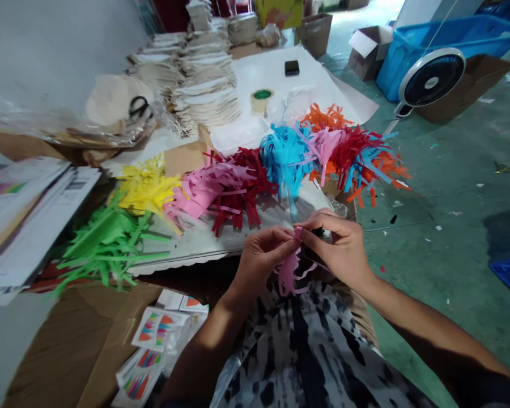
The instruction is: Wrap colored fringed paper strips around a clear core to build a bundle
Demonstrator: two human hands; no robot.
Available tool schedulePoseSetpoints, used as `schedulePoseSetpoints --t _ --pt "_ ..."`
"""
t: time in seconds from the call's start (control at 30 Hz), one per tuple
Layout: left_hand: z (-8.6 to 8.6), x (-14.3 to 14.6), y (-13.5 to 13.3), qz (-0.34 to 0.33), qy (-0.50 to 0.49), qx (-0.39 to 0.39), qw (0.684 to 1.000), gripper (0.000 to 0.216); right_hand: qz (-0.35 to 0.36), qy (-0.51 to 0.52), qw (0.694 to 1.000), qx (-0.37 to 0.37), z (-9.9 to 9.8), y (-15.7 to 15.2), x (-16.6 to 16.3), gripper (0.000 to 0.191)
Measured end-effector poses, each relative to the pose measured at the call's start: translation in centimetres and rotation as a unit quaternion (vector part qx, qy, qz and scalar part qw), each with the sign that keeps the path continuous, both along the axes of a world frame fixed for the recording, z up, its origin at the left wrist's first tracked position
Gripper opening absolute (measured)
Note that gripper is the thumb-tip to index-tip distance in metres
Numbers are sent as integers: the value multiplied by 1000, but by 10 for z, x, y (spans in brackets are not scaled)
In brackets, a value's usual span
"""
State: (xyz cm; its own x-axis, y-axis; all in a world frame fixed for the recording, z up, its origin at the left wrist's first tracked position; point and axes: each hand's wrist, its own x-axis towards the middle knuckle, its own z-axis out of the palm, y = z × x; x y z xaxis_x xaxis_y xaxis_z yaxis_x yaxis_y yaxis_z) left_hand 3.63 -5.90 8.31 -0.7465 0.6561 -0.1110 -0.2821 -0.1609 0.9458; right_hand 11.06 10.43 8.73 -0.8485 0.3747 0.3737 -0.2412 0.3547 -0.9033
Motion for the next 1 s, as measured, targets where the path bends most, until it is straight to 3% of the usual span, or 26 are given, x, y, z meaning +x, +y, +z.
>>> schedulePoseSetpoints --t 0.13,0.33,0.47,0.57,0.67,0.77,0.9,1.0 --pt "-3 0 0 2 13 -3 1000 20 71 -75 994 -45 3 10 3 10" --pt "-11 -1 -1 12 46 -33 998 21 55 -53 996 44 9 11 0 11" --pt "-13 -7 -2 48 69 -34 996 18 38 -37 997 59 9 8 -11 12" --pt "-14 -18 -6 80 64 -39 994 18 90 -58 993 52 11 12 -38 16" --pt "-15 -33 -16 111 67 -58 990 19 114 -48 988 89 15 24 -95 19" --pt "-19 -44 -30 123 75 -78 986 18 39 -3 976 216 20 37 -180 23" --pt "-23 -51 -48 102 48 -97 989 18 -27 -139 901 411 25 43 -295 32" --pt "-26 -54 -58 84 25 -101 991 23 -34 -248 853 459 24 40 -353 31"
